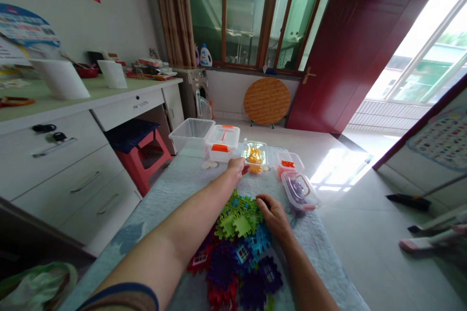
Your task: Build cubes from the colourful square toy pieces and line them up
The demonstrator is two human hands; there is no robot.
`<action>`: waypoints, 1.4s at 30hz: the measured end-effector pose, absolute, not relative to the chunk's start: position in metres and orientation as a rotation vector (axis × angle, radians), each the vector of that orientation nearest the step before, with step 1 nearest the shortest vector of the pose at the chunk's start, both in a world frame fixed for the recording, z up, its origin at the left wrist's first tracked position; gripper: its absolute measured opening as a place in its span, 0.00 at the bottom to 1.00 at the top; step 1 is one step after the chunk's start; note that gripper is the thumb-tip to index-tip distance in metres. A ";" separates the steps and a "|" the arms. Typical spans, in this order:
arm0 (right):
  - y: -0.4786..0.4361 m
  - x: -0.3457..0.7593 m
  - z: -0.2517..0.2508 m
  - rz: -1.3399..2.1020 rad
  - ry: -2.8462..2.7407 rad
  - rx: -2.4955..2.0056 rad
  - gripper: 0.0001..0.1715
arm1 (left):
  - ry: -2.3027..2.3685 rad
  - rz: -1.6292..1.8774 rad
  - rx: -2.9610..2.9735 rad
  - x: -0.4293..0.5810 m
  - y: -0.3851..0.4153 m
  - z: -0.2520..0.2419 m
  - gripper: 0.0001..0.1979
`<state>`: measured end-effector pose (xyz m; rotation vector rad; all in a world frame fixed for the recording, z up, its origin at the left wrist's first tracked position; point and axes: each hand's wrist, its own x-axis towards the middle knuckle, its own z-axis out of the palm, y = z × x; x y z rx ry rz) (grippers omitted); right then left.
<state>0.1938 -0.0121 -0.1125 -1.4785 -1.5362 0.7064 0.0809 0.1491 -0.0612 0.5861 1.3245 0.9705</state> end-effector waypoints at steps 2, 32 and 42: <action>-0.012 0.193 -0.112 0.715 -1.510 -1.472 0.20 | 1.330 0.969 0.635 0.069 0.143 -0.063 0.19; 0.042 0.173 -0.079 1.037 -0.930 -1.528 0.22 | 1.495 0.712 1.445 -0.149 0.067 -0.075 0.15; 0.053 0.162 -0.070 1.057 -0.938 -1.480 0.15 | 1.435 0.822 1.934 -0.077 0.133 -0.060 0.22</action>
